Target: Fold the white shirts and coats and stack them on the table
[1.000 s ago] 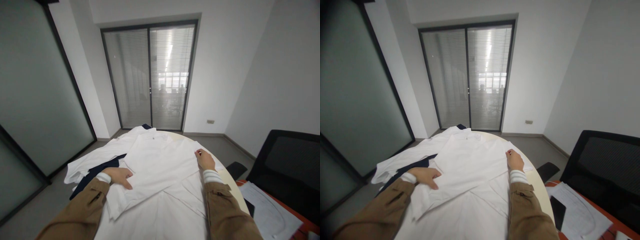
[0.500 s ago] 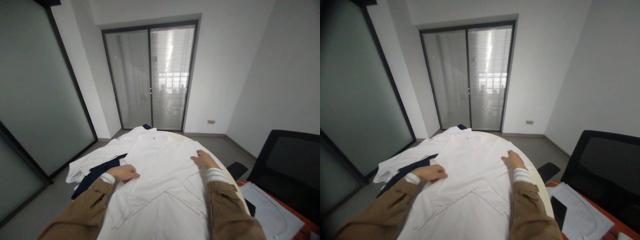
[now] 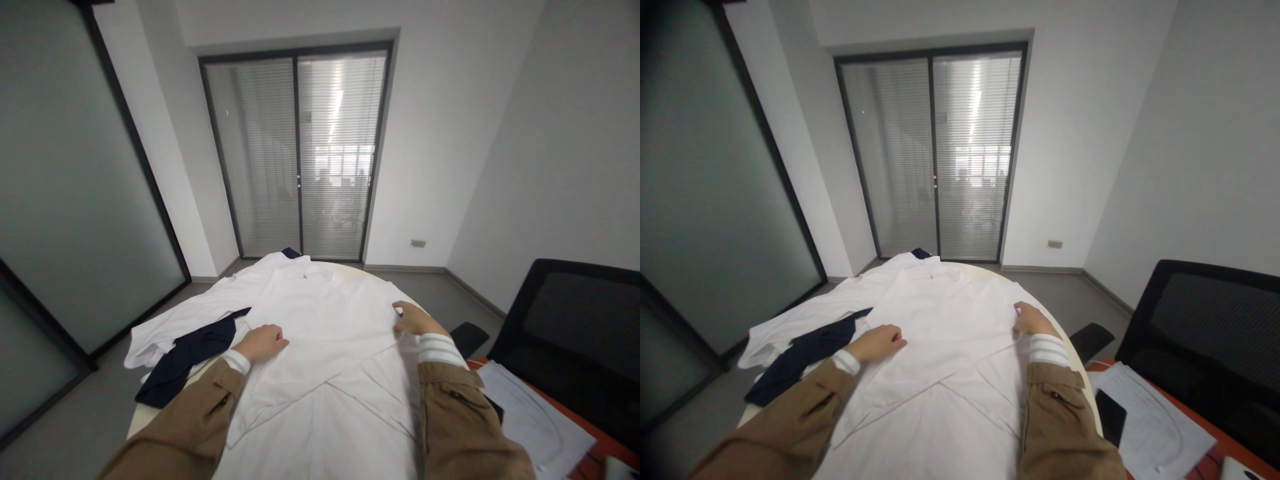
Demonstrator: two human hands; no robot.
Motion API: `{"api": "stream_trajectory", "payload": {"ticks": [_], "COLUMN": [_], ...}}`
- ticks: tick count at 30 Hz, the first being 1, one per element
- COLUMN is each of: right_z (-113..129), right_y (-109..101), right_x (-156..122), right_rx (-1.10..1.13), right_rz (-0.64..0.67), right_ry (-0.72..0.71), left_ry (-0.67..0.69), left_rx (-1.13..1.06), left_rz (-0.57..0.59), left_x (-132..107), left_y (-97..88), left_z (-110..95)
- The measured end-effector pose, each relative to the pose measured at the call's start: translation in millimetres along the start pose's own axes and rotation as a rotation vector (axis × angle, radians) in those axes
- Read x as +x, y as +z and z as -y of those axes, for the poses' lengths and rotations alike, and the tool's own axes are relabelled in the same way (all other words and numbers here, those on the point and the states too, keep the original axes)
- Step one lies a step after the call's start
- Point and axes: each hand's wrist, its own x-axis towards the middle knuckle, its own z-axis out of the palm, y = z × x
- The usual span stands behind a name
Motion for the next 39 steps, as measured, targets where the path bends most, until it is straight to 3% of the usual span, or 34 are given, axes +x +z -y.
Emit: {"api": "stream_trajectory", "payload": {"ticks": [5,11,17,20,25,29,31,35,39], "right_z": [-2,6,34,53,91,111,114,113,119], "right_y": [0,-15,-28,-16,21,51,62,72,68], "right_x": [-3,-4,-7,-9,-16,-27,-31,-32,-32], "right_rx": [0.028,0.077,0.217,0.137,-0.057,-0.077,-0.076,-0.094,-0.143], "right_rz": [0.007,-0.080,-0.156,-0.138,-0.031,0.180,0.224,0.109,-0.080], "right_ry": [0.069,0.113,-0.067,-0.122,-0.297,-0.342,-0.349,-0.365,-0.456], "left_ry": [0.064,-0.007,-0.149,-0.102,0.028,0.052,0.122,0.213,0.171], "left_rx": [-0.042,-0.189,-0.226,-0.179,-0.130,-0.098,-0.103,-0.105,-0.172], "left_rz": [0.113,0.483,0.534,0.451,0.052,-0.057,-0.113,-0.257,-0.232], "left_x": [-4,-23,-36,-34,-17,-6,-5,-5,-4], "left_y": [-12.6,-41.0,-44.8,-43.7,-37.3,-18.0,-3.2,22.3,28.7], "left_z": [13,30,43,43,26,5,-2,-7,-6]}}
